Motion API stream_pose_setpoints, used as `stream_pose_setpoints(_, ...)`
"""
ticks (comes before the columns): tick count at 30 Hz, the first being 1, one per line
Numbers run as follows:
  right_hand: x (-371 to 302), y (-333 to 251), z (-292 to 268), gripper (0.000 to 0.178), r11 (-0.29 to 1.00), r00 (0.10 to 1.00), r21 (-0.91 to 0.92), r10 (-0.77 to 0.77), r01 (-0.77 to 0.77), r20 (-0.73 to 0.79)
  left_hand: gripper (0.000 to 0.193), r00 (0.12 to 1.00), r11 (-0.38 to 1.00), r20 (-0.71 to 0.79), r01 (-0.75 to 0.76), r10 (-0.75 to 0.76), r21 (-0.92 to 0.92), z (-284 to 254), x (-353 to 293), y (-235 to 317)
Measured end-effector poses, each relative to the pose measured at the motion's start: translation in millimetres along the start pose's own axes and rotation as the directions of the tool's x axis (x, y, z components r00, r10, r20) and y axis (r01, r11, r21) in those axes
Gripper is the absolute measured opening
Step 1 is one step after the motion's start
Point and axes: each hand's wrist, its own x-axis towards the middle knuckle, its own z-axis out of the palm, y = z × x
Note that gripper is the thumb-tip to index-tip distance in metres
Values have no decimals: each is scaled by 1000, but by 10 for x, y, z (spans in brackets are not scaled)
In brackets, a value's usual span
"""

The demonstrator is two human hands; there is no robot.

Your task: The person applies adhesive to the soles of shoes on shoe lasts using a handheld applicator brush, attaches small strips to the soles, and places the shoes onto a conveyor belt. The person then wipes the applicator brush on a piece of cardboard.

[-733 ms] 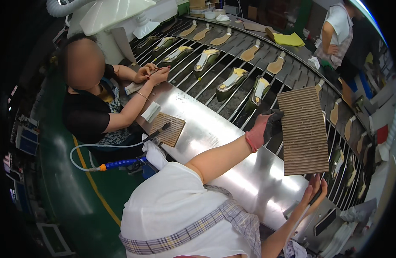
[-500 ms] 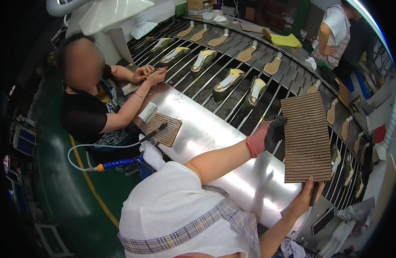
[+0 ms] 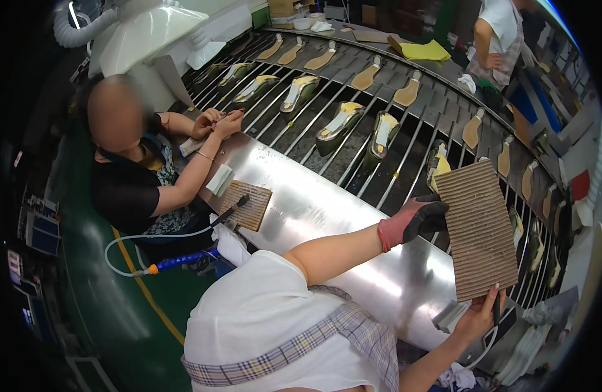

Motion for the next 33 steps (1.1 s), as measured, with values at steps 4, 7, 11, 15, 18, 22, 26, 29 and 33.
stream_pose_setpoints(4, -83, 4, 27, 27, 1000, 1000, -12, -8, 8, 9, 31, 999, 997, -29, 43, -41, 68, -80, -25, -10)
stream_pose_setpoints(7, -111, -39, 4, 24, 999, 999, -16, -31, 31, 12, 31, 991, 981, -56, 126, -119, 146, -147, -12, -72)
stream_pose_setpoints(11, -187, -217, -42, 24, 992, 995, -115, -65, 55, -81, 31, 975, 946, -13, 218, -221, 241, -149, 42, -141)
stream_pose_setpoints(15, -226, -367, -71, 25, 981, 945, -152, -157, 117, -286, 34, 942, 851, -13, 308, -335, 425, -48, 147, -215)
stream_pose_setpoints(18, -210, -443, -300, 26, 972, 951, -216, -146, 87, -271, 35, 930, 762, 73, 249, -361, 598, 43, 201, -294)
stream_pose_setpoints(22, -220, -372, -882, 30, 962, 951, -268, -124, 45, -284, 30, 903, 572, 100, 177, -418, 801, -37, 256, -351)
stream_pose_setpoints(26, -166, -223, -1332, 37, 969, 938, -248, -92, 7, -333, 57, 948, -67, 301, -308, -101, 949, -415, 289, -318)
stream_pose_setpoints(29, -10, -174, -1388, 38, 977, 880, -213, -97, -5, -466, 68, 939, -492, 338, -322, -59, 809, -686, 232, -344)
stream_pose_setpoints(33, 212, -234, -1211, 39, -46, 456, -651, -676, 758, 579, 73, 899, -575, 377, -433, -221, 694, -804, 125, -508)
